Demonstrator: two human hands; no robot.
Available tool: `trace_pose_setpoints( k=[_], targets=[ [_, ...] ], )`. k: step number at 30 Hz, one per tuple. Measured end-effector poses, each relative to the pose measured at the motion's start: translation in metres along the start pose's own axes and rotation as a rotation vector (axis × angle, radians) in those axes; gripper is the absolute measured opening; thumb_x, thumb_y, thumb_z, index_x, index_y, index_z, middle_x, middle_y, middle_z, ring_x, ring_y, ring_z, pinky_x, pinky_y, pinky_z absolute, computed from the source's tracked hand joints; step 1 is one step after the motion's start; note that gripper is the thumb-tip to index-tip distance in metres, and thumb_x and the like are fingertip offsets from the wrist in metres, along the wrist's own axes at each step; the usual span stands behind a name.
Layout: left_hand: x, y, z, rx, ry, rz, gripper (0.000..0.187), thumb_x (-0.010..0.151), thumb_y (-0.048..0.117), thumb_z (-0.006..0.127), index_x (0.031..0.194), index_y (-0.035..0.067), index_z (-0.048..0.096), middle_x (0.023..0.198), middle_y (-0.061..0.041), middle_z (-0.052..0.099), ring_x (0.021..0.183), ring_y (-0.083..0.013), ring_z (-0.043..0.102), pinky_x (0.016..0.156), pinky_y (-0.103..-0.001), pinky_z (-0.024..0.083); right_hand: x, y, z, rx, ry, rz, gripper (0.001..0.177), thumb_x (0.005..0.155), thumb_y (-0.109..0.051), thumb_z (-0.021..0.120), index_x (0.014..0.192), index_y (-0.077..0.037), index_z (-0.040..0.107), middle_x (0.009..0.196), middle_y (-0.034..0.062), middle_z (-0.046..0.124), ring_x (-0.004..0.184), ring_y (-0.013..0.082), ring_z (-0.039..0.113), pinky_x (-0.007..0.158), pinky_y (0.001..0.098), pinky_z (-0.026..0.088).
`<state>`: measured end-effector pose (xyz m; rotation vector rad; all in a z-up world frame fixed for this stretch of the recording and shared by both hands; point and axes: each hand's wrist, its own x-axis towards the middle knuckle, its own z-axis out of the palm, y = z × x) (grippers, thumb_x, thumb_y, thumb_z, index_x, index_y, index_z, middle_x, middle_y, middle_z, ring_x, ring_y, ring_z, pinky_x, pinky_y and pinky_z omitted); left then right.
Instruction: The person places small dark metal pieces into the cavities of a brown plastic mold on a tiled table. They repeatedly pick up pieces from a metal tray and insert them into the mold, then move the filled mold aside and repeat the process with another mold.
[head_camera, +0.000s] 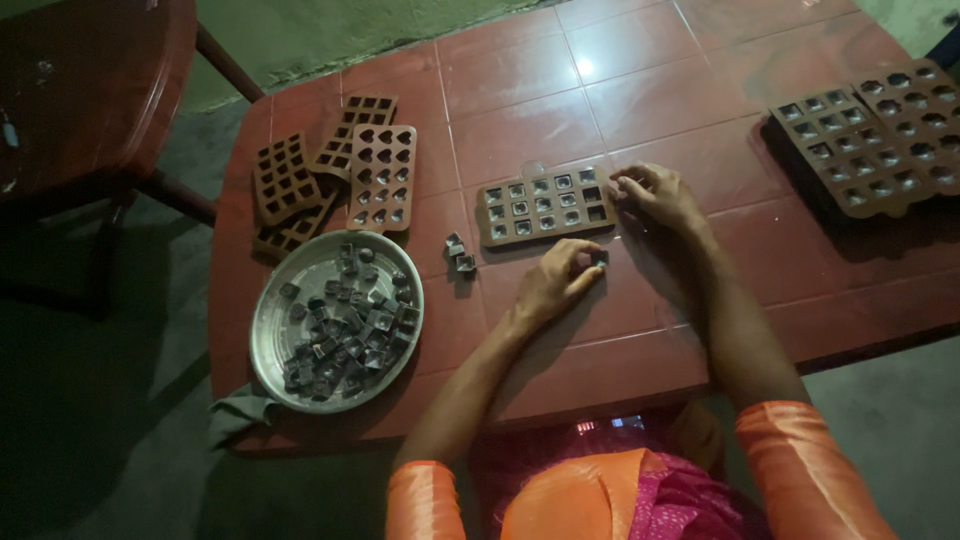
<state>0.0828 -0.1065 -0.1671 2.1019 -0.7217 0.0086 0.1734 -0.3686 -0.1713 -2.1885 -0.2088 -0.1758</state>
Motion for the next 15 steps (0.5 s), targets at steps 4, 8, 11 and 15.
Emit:
trace_pose_setpoints(
  k=[4,8,11,15],
  targets=[
    [0.005,-0.012,0.005,-0.053,0.153,0.055,0.036,0.1,0.026,0.069,0.133,0.012,0.061,0.123,-0.009,0.068,0.09,-0.0186,0.073,0.076,-0.032,0.065,0.001,0.005,0.0,0.102,-0.009,-0.034,0.025,0.103,-0.023,0.065,0.123,-0.01,0.072,0.109,0.0108,0.076,0.094,0.0193,0.072,0.08,0.0344,0.058],
    [0.007,-0.015,-0.002,-0.101,0.301,0.0,0.039,0.101,0.023,0.068,0.136,0.011,0.059,0.133,-0.013,0.061,0.102,-0.0212,0.069,0.08,-0.034,0.066,0.006,0.015,0.005,0.157,-0.068,-0.173,0.024,0.103,-0.023,0.067,0.123,-0.01,0.072,0.11,0.0073,0.077,0.094,0.0157,0.072,0.079,0.0325,0.059],
    [0.011,-0.014,-0.011,-0.119,0.366,-0.032,0.039,0.098,0.021,0.071,0.134,0.012,0.061,0.134,-0.012,0.06,0.106,-0.022,0.069,0.084,-0.035,0.065,0.007,0.01,0.01,0.105,-0.178,-0.21,0.023,0.098,-0.021,0.07,0.119,-0.011,0.073,0.11,0.0055,0.077,0.086,0.0148,0.072,0.074,0.0331,0.06],
    [0.011,-0.012,-0.018,-0.178,0.393,-0.059,0.039,0.097,0.019,0.071,0.135,0.013,0.063,0.127,-0.011,0.063,0.105,-0.0217,0.071,0.09,-0.035,0.064,-0.002,-0.011,0.022,0.134,-0.24,-0.311,0.021,0.095,-0.019,0.072,0.114,-0.011,0.074,0.105,0.0065,0.078,0.087,0.0176,0.072,0.074,0.0354,0.061]
  ],
)
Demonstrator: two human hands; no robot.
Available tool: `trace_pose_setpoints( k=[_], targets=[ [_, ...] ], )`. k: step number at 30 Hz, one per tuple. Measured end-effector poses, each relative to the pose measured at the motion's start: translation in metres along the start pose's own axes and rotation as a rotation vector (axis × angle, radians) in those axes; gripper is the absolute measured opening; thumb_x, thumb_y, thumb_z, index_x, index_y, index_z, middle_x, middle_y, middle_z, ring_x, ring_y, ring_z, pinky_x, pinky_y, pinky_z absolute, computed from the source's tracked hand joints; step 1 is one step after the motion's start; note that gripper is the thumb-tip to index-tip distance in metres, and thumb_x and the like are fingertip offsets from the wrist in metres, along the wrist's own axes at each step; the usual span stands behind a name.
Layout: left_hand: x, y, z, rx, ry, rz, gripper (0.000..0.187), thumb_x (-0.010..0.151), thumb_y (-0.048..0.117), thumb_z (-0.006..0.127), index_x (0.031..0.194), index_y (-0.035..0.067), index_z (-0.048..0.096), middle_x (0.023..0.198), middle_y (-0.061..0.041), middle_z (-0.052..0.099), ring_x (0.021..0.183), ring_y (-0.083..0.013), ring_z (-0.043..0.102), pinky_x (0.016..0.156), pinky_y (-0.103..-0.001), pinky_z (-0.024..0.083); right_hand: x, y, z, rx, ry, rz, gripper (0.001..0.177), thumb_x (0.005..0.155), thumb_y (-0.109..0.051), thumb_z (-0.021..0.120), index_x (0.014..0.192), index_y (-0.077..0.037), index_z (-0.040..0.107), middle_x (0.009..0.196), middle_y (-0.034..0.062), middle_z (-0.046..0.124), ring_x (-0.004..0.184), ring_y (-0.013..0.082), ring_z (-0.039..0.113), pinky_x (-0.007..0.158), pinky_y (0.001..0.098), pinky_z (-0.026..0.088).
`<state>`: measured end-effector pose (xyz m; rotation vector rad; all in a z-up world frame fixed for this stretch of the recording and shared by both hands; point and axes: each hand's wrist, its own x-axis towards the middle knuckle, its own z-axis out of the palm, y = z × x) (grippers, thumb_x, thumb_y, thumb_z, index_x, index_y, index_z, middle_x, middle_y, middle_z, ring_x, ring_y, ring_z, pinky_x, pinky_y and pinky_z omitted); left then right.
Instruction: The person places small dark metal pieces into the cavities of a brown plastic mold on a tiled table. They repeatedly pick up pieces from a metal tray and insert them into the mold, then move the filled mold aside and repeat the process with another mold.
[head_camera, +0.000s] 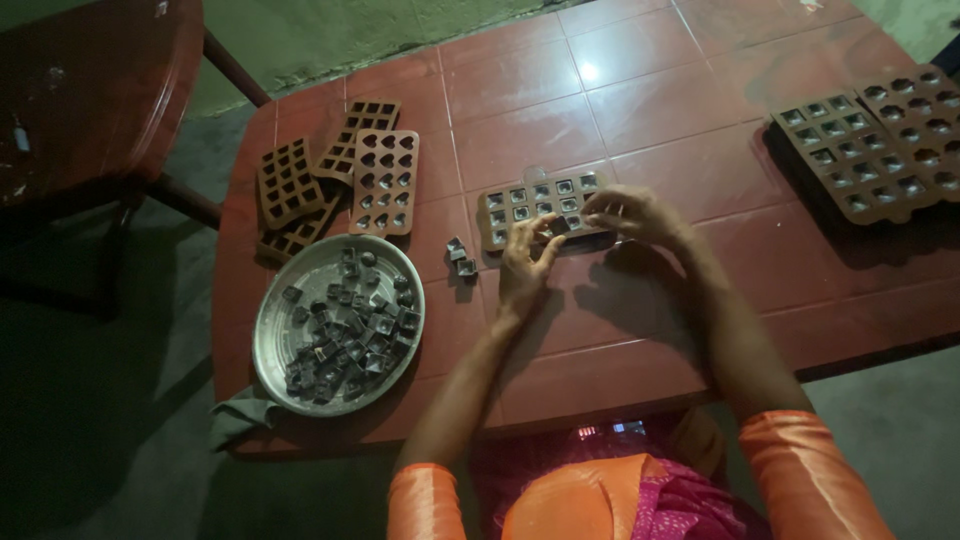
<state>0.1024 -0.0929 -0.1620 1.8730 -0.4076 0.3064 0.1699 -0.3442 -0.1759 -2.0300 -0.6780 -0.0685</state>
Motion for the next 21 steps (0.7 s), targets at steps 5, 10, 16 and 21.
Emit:
trace_pose_setpoints(
  k=[5,10,16,21],
  targets=[
    [0.001,0.005,-0.001,0.03,0.01,-0.031,0.04,0.096,0.019,0.074,0.134,0.014,0.064,0.12,-0.01,0.068,0.102,-0.0218,0.071,0.088,-0.035,0.061,0.004,-0.021,0.007,-0.132,-0.058,-0.079,0.027,0.097,-0.02,0.07,0.123,-0.013,0.073,0.114,0.0089,0.076,0.098,0.0224,0.074,0.084,0.037,0.06],
    [0.003,0.006,-0.004,0.031,0.036,-0.015,0.04,0.096,0.019,0.073,0.134,0.014,0.063,0.12,-0.01,0.068,0.105,-0.0225,0.07,0.09,-0.036,0.059,0.006,-0.029,0.006,-0.067,-0.087,-0.052,0.036,0.097,-0.021,0.069,0.132,-0.014,0.07,0.123,0.0101,0.075,0.105,0.023,0.074,0.089,0.0378,0.059],
    [0.003,0.008,-0.004,0.032,0.077,-0.006,0.04,0.096,0.016,0.073,0.135,0.013,0.064,0.12,-0.011,0.068,0.109,-0.0238,0.07,0.093,-0.037,0.059,0.004,-0.037,0.004,0.015,-0.175,-0.041,0.044,0.096,-0.021,0.068,0.139,-0.014,0.064,0.128,0.012,0.073,0.11,0.0231,0.072,0.093,0.0381,0.057],
    [0.018,0.007,0.001,-0.086,0.073,-0.084,0.042,0.098,0.016,0.069,0.139,0.014,0.06,0.118,-0.011,0.071,0.107,-0.0221,0.072,0.092,-0.036,0.06,0.003,-0.041,-0.001,0.029,-0.099,-0.02,0.051,0.096,-0.023,0.067,0.146,-0.016,0.06,0.123,0.0124,0.073,0.106,0.0223,0.07,0.091,0.038,0.058]
  ],
)
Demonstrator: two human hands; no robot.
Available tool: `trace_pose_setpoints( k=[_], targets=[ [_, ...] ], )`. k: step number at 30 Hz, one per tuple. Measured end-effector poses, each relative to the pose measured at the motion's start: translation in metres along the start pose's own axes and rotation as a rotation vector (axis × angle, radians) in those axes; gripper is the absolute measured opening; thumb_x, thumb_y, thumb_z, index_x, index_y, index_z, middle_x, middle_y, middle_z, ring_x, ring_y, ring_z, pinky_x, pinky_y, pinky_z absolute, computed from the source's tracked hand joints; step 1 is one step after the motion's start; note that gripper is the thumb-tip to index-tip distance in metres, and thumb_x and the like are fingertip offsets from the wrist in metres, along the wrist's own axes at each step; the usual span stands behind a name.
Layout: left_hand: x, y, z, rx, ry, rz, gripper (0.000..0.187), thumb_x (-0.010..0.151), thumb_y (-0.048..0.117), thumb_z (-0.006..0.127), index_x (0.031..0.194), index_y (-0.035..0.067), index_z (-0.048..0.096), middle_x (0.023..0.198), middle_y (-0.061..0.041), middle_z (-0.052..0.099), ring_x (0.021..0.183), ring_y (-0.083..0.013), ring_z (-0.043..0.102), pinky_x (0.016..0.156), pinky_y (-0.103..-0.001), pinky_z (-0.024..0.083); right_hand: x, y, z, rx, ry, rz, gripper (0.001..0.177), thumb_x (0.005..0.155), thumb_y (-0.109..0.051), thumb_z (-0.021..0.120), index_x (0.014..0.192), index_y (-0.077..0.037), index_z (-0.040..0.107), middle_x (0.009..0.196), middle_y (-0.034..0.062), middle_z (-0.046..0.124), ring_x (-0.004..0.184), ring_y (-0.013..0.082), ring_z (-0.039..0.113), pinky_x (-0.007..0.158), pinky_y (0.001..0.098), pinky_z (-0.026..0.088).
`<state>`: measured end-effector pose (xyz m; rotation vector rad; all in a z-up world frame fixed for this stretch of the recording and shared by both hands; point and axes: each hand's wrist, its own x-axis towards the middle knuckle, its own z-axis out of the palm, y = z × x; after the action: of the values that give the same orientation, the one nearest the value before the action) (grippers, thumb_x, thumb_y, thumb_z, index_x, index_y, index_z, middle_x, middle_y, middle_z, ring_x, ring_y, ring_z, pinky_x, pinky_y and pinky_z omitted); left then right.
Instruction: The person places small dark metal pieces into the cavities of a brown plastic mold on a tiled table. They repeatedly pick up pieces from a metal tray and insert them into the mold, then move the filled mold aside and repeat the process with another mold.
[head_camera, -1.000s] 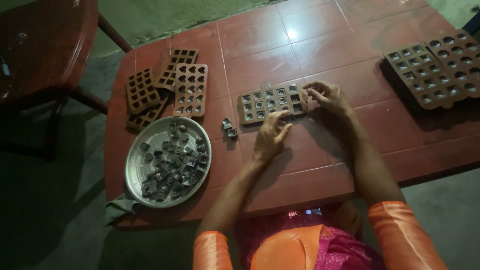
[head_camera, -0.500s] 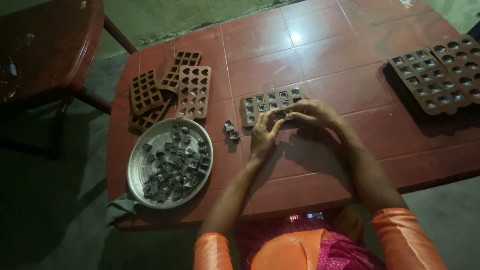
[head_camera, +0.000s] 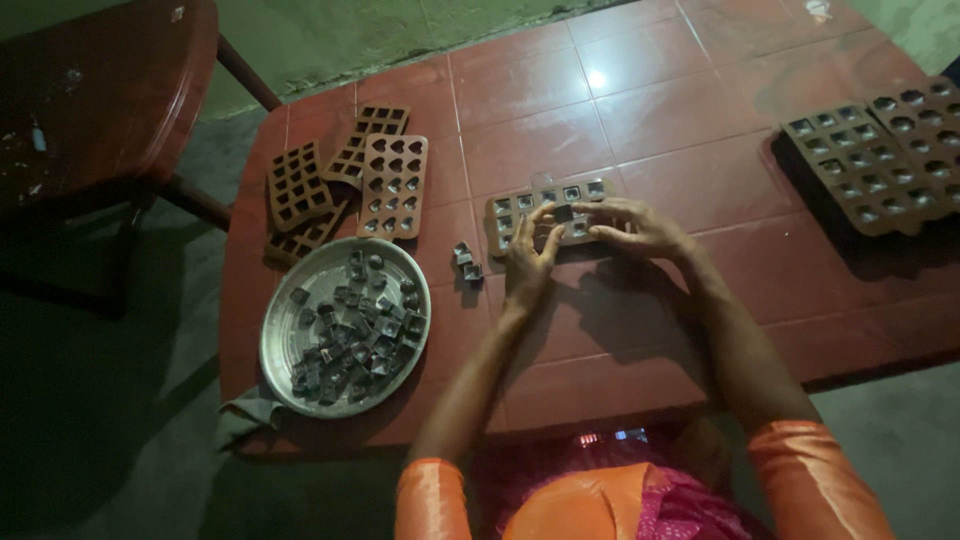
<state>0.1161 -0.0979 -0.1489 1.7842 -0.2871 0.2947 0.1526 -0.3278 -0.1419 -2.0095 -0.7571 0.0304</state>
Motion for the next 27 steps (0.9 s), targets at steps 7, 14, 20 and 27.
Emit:
trace_pose_setpoints(
  k=[7,14,20,27],
  targets=[
    [0.009,-0.007,0.005,0.056,-0.045,-0.047,0.038,0.101,0.019,0.066,0.139,0.015,0.063,0.123,-0.01,0.075,0.101,-0.0207,0.074,0.086,-0.035,0.062,-0.002,0.012,-0.009,-0.156,0.049,-0.024,0.051,0.097,-0.026,0.067,0.146,-0.019,0.059,0.124,0.0134,0.066,0.1,0.0237,0.067,0.084,0.0392,0.057],
    [0.022,0.015,0.023,0.192,-0.01,0.028,0.035,0.101,0.021,0.063,0.136,0.017,0.065,0.122,-0.008,0.074,0.108,-0.022,0.071,0.093,-0.037,0.059,-0.006,0.037,-0.017,-0.206,0.137,-0.025,0.057,0.095,-0.022,0.067,0.15,-0.018,0.055,0.116,0.0146,0.068,0.098,0.0262,0.067,0.085,0.0405,0.056],
    [0.016,0.032,0.029,0.399,-0.044,0.121,0.035,0.101,0.021,0.064,0.136,0.019,0.065,0.111,-0.006,0.076,0.099,-0.0232,0.067,0.095,-0.042,0.051,-0.011,0.043,-0.027,-0.127,0.048,0.175,0.054,0.093,-0.024,0.067,0.147,-0.021,0.059,0.106,0.0129,0.072,0.087,0.0223,0.07,0.08,0.0377,0.058],
    [0.022,0.01,0.031,0.459,-0.041,0.169,0.039,0.098,0.023,0.068,0.137,0.019,0.066,0.108,-0.003,0.078,0.099,-0.0222,0.066,0.095,-0.04,0.049,-0.012,0.024,-0.031,-0.031,-0.016,0.311,0.048,0.094,-0.028,0.065,0.142,-0.02,0.063,0.107,0.0117,0.077,0.092,0.0205,0.072,0.082,0.0364,0.059]
  ],
)
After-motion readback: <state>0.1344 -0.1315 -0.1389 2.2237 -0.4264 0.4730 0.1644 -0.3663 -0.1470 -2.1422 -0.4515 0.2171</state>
